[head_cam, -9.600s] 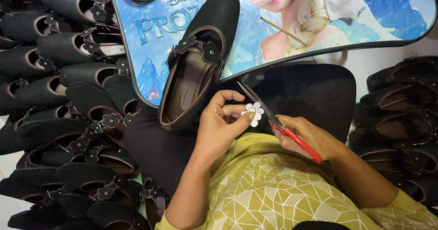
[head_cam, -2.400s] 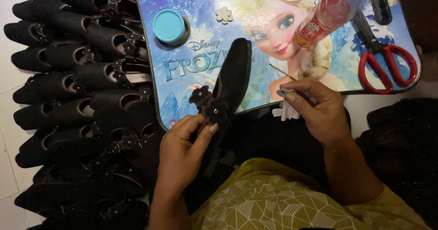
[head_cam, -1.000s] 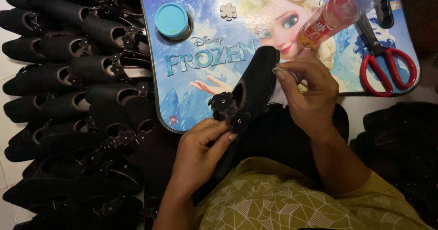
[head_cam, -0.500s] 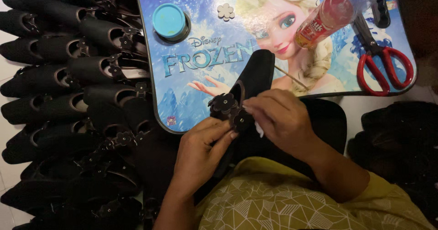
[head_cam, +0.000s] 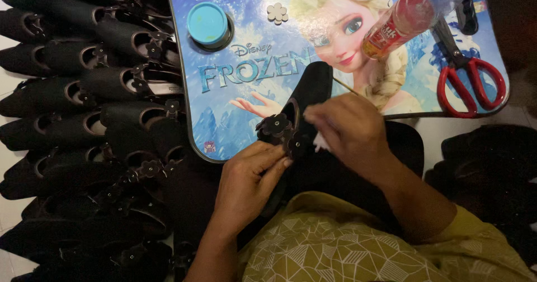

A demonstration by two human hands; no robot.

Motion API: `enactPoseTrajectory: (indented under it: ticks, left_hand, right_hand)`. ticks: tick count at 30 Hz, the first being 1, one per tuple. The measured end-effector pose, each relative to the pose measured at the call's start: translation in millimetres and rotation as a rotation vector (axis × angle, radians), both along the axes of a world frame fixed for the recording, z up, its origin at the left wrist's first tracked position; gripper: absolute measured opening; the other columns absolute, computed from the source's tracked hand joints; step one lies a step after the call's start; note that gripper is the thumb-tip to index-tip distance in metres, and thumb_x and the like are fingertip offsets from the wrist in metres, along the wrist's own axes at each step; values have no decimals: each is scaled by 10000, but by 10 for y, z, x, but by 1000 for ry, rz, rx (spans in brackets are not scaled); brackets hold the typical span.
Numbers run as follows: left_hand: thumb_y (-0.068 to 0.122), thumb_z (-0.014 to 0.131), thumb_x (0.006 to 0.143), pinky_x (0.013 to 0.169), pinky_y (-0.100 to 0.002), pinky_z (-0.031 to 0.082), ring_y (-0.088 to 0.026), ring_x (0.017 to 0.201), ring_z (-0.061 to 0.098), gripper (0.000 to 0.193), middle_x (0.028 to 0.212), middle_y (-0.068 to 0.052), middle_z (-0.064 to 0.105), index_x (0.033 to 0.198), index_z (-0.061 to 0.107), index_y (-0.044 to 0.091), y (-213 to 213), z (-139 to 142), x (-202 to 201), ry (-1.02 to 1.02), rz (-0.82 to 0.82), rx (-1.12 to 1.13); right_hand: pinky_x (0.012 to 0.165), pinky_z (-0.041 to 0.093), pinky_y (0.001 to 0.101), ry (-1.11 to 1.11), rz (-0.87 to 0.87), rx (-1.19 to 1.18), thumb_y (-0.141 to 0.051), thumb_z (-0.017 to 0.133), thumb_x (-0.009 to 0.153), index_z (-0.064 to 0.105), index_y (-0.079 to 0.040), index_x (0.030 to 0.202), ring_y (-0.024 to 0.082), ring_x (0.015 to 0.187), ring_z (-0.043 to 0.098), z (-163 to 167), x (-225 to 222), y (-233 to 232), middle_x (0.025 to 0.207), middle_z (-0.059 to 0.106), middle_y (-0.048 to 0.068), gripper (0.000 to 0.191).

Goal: The person sits on the floor holding a black shoe and uses a small stick to apply glue along the shoe's edge. They then take white flower-shaped decorations, trim them with red-handled scissors, and press the decorations onto the shoe's strap.

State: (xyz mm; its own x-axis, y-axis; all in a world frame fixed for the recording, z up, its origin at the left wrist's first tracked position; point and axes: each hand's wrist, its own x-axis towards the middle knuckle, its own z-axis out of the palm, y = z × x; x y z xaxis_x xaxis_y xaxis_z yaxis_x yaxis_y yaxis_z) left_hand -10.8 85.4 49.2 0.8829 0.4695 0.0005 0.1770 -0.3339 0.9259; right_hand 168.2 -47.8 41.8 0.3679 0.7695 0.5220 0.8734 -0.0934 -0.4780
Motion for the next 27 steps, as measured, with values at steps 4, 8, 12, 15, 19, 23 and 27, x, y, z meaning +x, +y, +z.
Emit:
enactPoseTrajectory:
  ticks: [4, 8, 12, 15, 19, 23, 27]
  left_hand:
    - [76, 729, 893, 624, -300, 513, -179, 717, 676, 244, 874, -69, 714, 1135, 757, 66, -12, -1, 10, 3, 35, -74]
    - [85, 735, 898, 623, -299, 503, -178, 704, 662, 237, 833, -76, 692, 1133, 761, 64, -16, -16, 17, 23, 56, -23]
    - [95, 741, 900, 624, -288, 499, -161, 715, 667, 211, 846, -67, 692, 1106, 757, 50, 5, -55, 21, 8, 87, -9]
    - [93, 742, 908, 624, -287, 492, -152, 705, 644, 212, 827, -66, 677, 1113, 760, 42, 14, -82, 25, -16, 133, -59]
    - [101, 751, 906, 594, -293, 457, -147, 668, 598, 261, 777, -79, 663, 1162, 776, 57, 13, -123, 73, 36, 181, -112]
    - [85, 722, 934, 707, -253, 504, -114, 817, 658, 231, 928, -63, 720, 1150, 740, 5, 11, -161, 120, -126, 175, -140]
    - [95, 715, 950, 766, -244, 510, -109, 869, 665, 228, 956, -55, 722, 1148, 733, -16, -6, -183, 134, -154, 186, -149]
  right_hand:
    - [761, 533, 362, 109, -173, 39, -26, 789, 972, 722, -41, 1055, 246, 870, 674, 19, 140, 32, 963, 686, 94, 108]
    - [777, 516, 380, 37, -106, 2, -25, 808, 923, 722, -32, 1039, 267, 899, 658, 13, 57, 29, 970, 704, 101, 144]
    - [730, 524, 352, 127, 101, -72, -24, 785, 864, 724, -22, 1033, 255, 850, 662, 19, -55, -82, 921, 658, 110, 180]
    - [674, 513, 321, 276, 53, -190, -43, 783, 861, 737, -36, 985, 209, 772, 657, 56, 39, -301, 876, 657, 88, 132]
    - [656, 523, 281, 425, -26, -210, -68, 772, 865, 750, -35, 989, 153, 749, 672, -78, -26, -478, 897, 693, 73, 130]
    - [685, 531, 274, 522, -67, -145, -62, 765, 872, 756, -34, 996, 148, 783, 684, -237, -136, -589, 924, 728, 68, 128]
    - [727, 514, 259, 676, -40, -19, -55, 712, 943, 713, -22, 1046, 146, 871, 656, -350, -146, -654, 1023, 713, 89, 108]
